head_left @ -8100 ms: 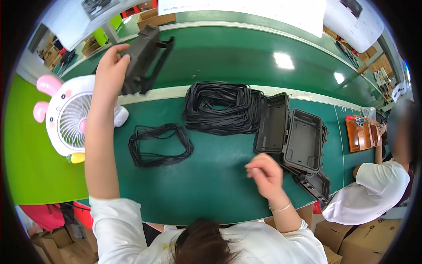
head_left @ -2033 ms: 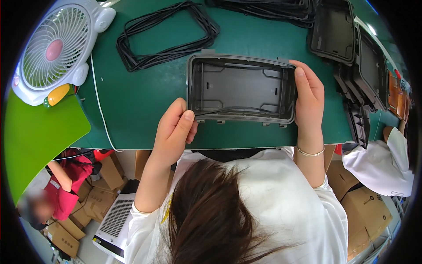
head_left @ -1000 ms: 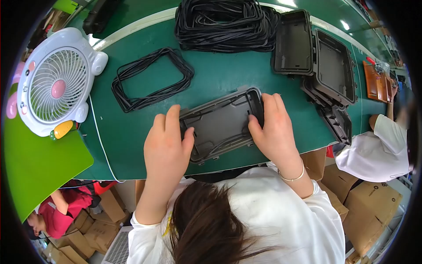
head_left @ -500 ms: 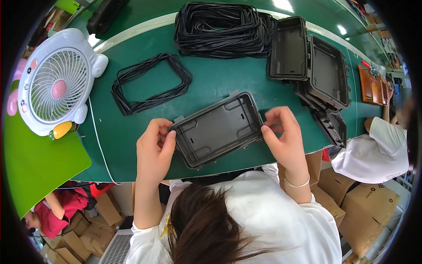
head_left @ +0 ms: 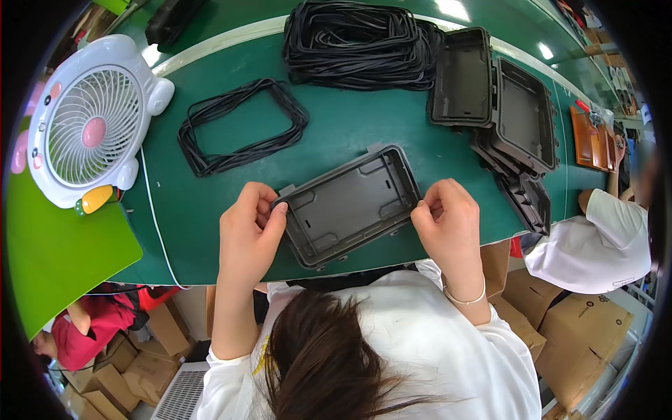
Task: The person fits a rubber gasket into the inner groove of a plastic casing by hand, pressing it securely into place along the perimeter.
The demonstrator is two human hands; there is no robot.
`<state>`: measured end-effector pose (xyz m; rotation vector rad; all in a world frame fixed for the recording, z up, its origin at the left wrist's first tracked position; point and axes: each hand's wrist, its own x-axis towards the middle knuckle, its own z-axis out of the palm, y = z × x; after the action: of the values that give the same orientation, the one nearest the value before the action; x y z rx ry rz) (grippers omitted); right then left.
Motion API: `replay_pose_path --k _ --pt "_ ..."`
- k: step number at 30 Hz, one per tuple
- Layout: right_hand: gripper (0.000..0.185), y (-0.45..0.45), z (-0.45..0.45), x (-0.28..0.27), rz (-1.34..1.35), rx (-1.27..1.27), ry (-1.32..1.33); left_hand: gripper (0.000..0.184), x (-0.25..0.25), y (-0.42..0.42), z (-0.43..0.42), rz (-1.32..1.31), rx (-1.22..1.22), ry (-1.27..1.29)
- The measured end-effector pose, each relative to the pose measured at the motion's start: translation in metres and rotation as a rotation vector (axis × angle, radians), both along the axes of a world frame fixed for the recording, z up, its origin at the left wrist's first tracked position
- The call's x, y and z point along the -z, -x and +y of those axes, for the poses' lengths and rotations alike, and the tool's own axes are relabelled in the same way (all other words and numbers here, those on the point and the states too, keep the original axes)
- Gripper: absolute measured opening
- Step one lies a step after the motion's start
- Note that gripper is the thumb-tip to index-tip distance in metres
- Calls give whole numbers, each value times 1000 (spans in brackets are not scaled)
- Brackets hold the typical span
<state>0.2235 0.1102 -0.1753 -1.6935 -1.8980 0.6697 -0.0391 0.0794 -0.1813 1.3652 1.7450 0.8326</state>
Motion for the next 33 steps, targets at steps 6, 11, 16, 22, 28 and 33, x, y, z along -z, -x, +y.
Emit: replay_pose_path --k 6,11,16,22,28,33 --pt "10 -8 0 4 297 -10 206 11 4 -1 1 -29 -32 6" --pt "14 -8 -5 16 712 42 566 12 5 -2 0 -33 -42 11" --pt "19 -25 2 26 938 -54 606 11 6 -2 0 -54 -52 10" --pt "12 -32 -5 22 733 37 451 11 6 -4 -2 -36 -74 12" --pt "10 -9 -10 -8 241 5 127 9 4 -6 -4 -7 -71 -15" --pt "12 2 -13 -10 -27 47 42 10 -2 -10 -9 19 -77 -55"
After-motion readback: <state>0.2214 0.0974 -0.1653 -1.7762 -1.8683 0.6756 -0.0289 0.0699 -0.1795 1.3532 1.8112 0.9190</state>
